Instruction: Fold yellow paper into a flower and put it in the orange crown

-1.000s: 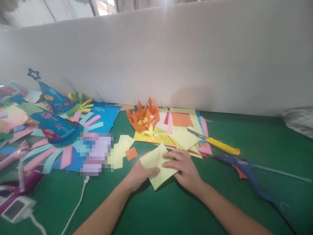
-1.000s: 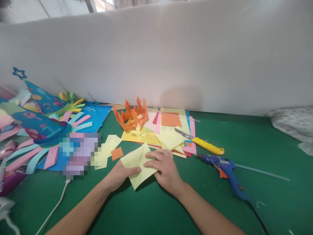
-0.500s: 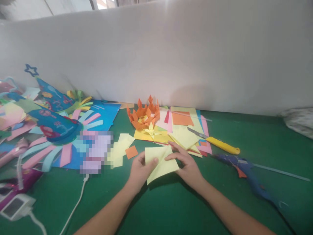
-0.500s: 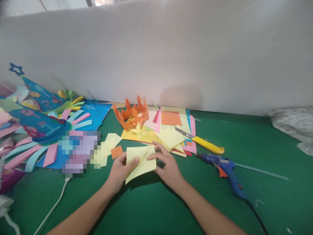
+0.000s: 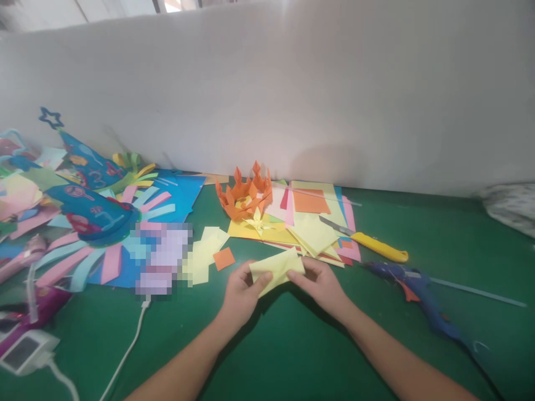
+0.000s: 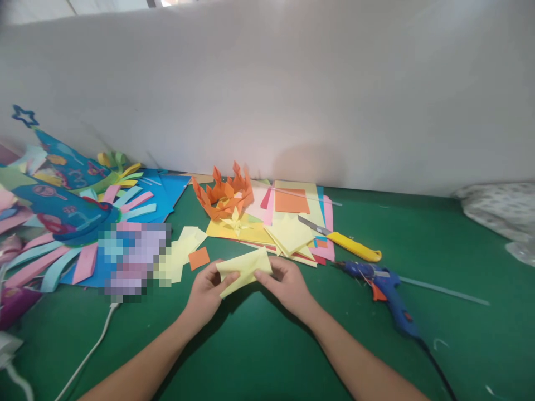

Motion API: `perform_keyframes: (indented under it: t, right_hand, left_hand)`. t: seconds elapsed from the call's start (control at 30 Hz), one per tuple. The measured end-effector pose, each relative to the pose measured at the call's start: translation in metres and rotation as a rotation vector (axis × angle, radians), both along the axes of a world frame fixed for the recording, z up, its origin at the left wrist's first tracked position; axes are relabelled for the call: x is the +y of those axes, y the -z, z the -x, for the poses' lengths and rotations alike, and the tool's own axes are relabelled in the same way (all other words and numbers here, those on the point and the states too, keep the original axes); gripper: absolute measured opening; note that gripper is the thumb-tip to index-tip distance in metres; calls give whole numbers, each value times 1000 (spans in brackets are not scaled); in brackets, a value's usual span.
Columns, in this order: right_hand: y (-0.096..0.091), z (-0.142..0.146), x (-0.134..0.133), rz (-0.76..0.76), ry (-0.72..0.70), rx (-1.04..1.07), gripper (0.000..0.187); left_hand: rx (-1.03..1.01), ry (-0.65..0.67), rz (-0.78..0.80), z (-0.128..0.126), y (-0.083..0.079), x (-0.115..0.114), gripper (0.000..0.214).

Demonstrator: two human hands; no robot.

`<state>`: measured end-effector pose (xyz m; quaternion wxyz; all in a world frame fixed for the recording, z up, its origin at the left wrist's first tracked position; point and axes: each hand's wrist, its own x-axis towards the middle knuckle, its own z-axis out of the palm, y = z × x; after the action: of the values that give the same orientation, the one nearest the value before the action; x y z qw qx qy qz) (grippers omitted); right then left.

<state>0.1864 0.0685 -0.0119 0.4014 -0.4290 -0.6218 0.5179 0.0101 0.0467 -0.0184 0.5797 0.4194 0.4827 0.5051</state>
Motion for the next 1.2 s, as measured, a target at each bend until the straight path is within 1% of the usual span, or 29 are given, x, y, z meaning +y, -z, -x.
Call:
perform_keyframes:
  t: [0.07,0.13,0.2,0.23,0.33,0.4,0.47,0.53,0.57,0.63,0.67,0.7,0.77,0.83,0.87,0.97,1.1,1.2]
  right_hand:
    - [1,0,0,39,-4,4,23]
    - [4,-1,0,50,-2,4,23]
    - [6,-2,0,7,23,-26,20]
    - [7,-2,0,-29,38,-57,18]
    - [8,-2,-2,-140,51,-162,16]
    - [8,-2,-4,-191,28,-216,18]
    - [8,-1,-5,-213,12,-226,20]
    - [8,-1,-5,-186,25,-137,17]
    - [8,-1,-5,-157,34,-61,21]
    - [9,-1,-3,-98,33,87,45]
    - [9,0,-2,-76,13,134,53]
    - [10,0,-2,-62,-17,154,55]
    - [10,0,-1,-65,-71,107,44]
    - [8,1,-2,-86,-91,-10,31]
    - [8,2,-3,-92,-88,-67,28]
    - [5,3,-5,-56,-76,-126,26]
    - [8,4,-4,1,-68,-74,27]
    - [12,5,-3,28,-38,-48,28]
  left_hand:
    - [54,45,-34,2,2,0,24]
    - [121,147,-79,5,-1,0,25]
    - [194,261,-128,9,-6,0,27]
    - [224,293,-142,11,-9,0,31]
    - [234,317,-164,14,-14,0,44]
    - [221,351,-129,13,-14,0,39]
    - [228,380,-88,11,-11,0,32]
    - [250,364,-55,7,-8,0,27]
    - [245,337,-38,6,-7,0,25]
    - [183,263,8,4,-5,1,26]
    - [135,224,29,3,-5,2,27]
    - [90,190,43,3,-4,3,28]
    - [36,151,48,2,-4,3,28]
    - [29,147,43,2,-3,3,28]
    - [40,152,39,2,-3,2,27]
    - [74,161,36,-1,-2,0,26]
    - [43,141,50,-2,-2,0,27]
    - [57,88,39,-2,-2,2,24]
